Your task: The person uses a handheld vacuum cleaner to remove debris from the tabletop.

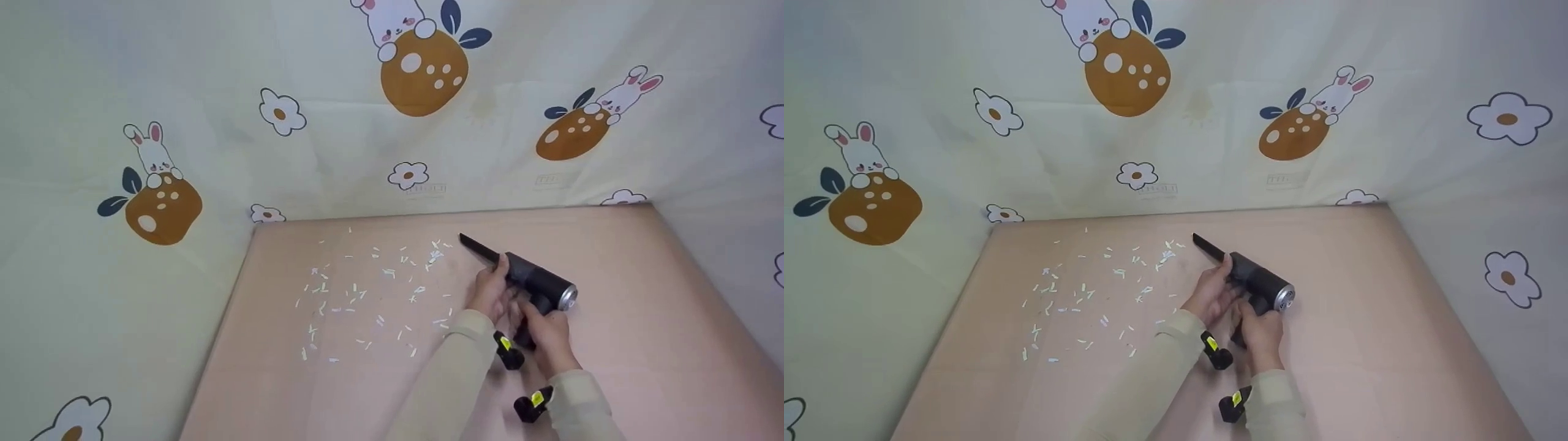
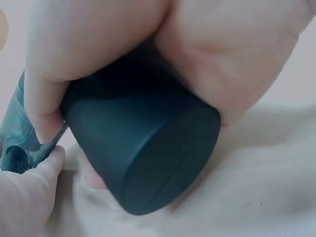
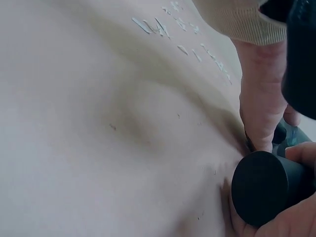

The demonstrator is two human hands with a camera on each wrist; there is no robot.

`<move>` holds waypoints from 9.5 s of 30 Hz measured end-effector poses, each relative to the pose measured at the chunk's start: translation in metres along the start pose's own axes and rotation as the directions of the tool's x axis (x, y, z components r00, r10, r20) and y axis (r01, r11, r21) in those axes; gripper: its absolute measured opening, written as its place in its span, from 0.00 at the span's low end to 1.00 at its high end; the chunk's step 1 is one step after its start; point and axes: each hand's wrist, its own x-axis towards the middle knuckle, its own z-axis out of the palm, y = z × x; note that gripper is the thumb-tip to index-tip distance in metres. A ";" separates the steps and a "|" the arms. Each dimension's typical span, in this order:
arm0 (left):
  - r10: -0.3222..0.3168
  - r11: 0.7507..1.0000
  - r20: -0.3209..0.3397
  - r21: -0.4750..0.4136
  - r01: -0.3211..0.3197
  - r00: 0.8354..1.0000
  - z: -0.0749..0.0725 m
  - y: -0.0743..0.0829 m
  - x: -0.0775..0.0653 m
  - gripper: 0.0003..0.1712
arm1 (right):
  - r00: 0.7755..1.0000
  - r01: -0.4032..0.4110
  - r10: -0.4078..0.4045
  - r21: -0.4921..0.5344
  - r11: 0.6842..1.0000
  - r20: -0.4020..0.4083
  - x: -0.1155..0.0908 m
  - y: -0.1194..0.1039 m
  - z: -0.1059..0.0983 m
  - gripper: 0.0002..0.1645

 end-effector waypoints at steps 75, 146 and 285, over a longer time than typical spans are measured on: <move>0.011 0.990 -0.011 -0.138 -0.013 1.000 -0.025 -0.009 -0.025 0.29 | 0.986 -0.039 0.066 -0.176 0.984 0.150 -0.010 0.002 -0.026 0.26; -0.070 0.964 -0.075 -0.261 0.048 0.995 -0.010 -0.043 -0.069 0.19 | 0.959 0.001 0.118 -0.421 0.907 0.258 0.002 0.000 -0.101 0.13; -0.025 0.960 -0.100 -0.281 -0.004 0.995 -0.047 -0.039 -0.090 0.25 | 0.932 0.058 0.119 -0.467 0.882 0.341 -0.006 0.004 -0.081 0.18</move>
